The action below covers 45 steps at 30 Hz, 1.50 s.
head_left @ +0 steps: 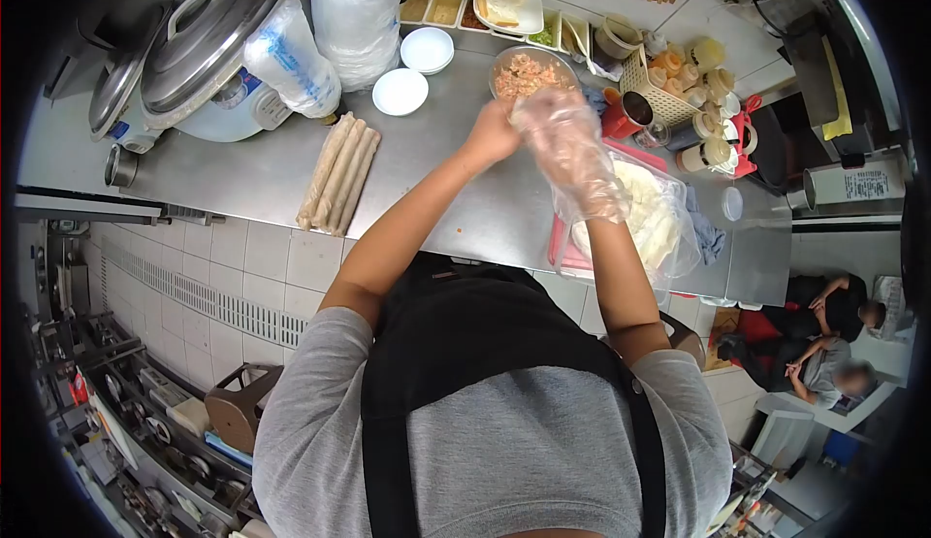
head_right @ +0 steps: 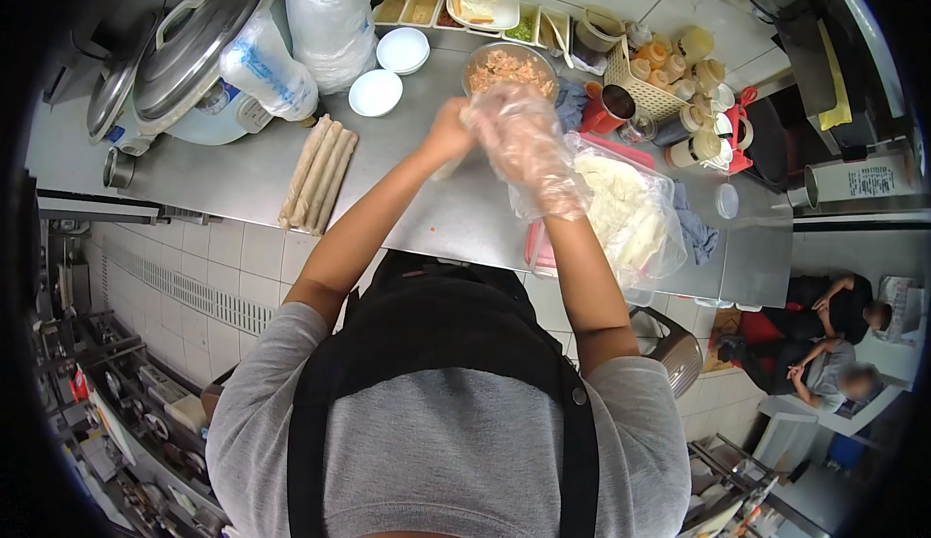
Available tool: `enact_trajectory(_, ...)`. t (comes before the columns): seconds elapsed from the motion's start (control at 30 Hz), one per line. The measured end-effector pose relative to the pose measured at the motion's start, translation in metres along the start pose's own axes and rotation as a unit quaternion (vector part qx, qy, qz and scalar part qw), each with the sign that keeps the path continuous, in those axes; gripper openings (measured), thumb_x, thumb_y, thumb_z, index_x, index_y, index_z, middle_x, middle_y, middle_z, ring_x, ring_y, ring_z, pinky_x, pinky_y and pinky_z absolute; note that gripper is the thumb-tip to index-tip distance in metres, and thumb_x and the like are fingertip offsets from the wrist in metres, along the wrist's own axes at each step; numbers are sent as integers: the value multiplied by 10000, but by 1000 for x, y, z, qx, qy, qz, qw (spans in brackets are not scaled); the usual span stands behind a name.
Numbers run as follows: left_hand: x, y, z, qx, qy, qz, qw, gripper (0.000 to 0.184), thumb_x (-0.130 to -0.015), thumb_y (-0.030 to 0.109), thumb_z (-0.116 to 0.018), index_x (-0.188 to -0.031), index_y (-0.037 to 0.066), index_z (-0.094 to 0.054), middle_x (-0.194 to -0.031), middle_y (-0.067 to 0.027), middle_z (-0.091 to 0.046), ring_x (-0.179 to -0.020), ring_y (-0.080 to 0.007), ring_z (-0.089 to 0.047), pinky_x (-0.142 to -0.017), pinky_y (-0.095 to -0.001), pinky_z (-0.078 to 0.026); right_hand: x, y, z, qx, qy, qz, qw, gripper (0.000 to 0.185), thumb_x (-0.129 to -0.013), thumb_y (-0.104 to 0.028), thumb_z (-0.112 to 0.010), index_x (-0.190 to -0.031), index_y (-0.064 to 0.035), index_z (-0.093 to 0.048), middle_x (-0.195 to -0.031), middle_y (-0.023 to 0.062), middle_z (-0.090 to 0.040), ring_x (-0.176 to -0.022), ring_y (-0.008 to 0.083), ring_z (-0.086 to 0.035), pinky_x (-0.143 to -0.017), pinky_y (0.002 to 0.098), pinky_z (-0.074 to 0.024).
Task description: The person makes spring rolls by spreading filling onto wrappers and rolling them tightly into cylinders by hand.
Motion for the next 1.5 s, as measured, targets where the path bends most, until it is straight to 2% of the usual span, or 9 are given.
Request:
enact_trajectory(0.17, 10, -11, 53, 264, 186, 159, 933, 168, -841, 182, -744, -858, 73, -617, -747, -17, -597, -662, -121, -573, -573, -277, -465, 30, 63, -4, -76, 208, -67, 973, 297, -954, -278, -590, -1022, -16, -711, -1052, 168, -686, -960, 278, -634, -864, 384, -489)
enact_trajectory(0.23, 23, -90, 73, 266, 256, 222, 903, 290, -831, 208, -768, -1007, 55, -596, -842, -45, -595, -781, -132, -597, -607, -294, -484, 63, 111, -73, -224, -32, -331, 916, 286, -914, -285, -608, -1049, -54, -710, -1124, 190, -655, -1101, 370, -576, -948, 430, -441)
enact_trajectory(0.33, 63, -186, 104, 134, 286, 316, 895, 401, -821, 224, -773, -1108, 30, -572, -979, -112, -600, -810, -203, -611, -647, -349, -503, 117, 113, -134, -63, -140, -275, 949, 364, -892, -341, -648, -1106, -49, -693, -1100, 214, -668, -1023, 381, -630, -880, 451, -486)
enact_trajectory(0.4, 63, -195, 120, -301, 200, 125, 924, 470, -816, 241, -765, -1185, 38, -557, -1117, -148, -579, -940, -290, -602, -813, -460, -488, 142, 104, -150, 17, -129, -231, 964, 379, -881, -352, -658, -1106, -49, -694, -1068, 221, -676, -983, 386, -647, -850, 461, -501)
enact_trajectory(0.7, 86, -87, 19, -450, -77, -187, 870, 544, -778, 421, -736, -1202, 116, -585, -1235, -96, -542, -1234, -297, -447, -1001, -589, -325, 169, 117, -185, -122, -46, -212, 969, 285, -886, -227, -678, -1074, -13, -692, -852, 120, -697, -684, 253, -645, -653, 362, -510)
enact_trajectory(0.87, 68, -107, -39, -451, -144, -187, 861, 377, -778, 359, -719, -1056, 122, -629, -1081, -94, -636, -1123, -276, -563, -1015, -524, -372, 183, 140, -242, -581, -121, -468, 655, 184, -896, -236, -695, -839, -61, -704, -687, -23, -590, -581, 44, -511, -529, 239, -408)
enact_trajectory(1.07, 39, -96, -41, -400, -219, -91, 885, 244, -766, 307, -687, -914, 116, -659, -865, -122, -703, -846, -341, -678, -775, -467, -525, 115, 64, -129, -197, -4, -156, 968, 160, -905, -207, -625, -864, -66, -689, -704, 94, -662, -654, 307, -617, -641, 405, -484)
enact_trajectory(1.3, 39, -74, -36, -337, -216, -106, 910, 231, -733, 303, -698, -856, 108, -706, -815, -155, -697, -770, -370, -667, -719, -477, -535, 104, 70, -123, -126, -4, -73, 989, 129, -900, -136, -625, -857, -28, -681, -793, 132, -668, -747, 286, -625, -730, 363, -486)
enact_trajectory(1.5, 37, -47, -23, -277, -154, -95, 944, 232, -741, 301, -709, -863, 103, -711, -783, -171, -680, -739, -391, -644, -676, -467, -528, 77, 104, -131, -215, -125, -348, 904, 227, -715, -133, -789, -827, -57, -607, -772, 24, -622, -739, 107, -575, -675, 304, -474)
Point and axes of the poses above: each hand's wrist, its own x-axis away from the middle knuckle, its own z-axis out of the back of the hand, y = z × x, the point moved 8 cm from there along -x, towards the middle knuckle
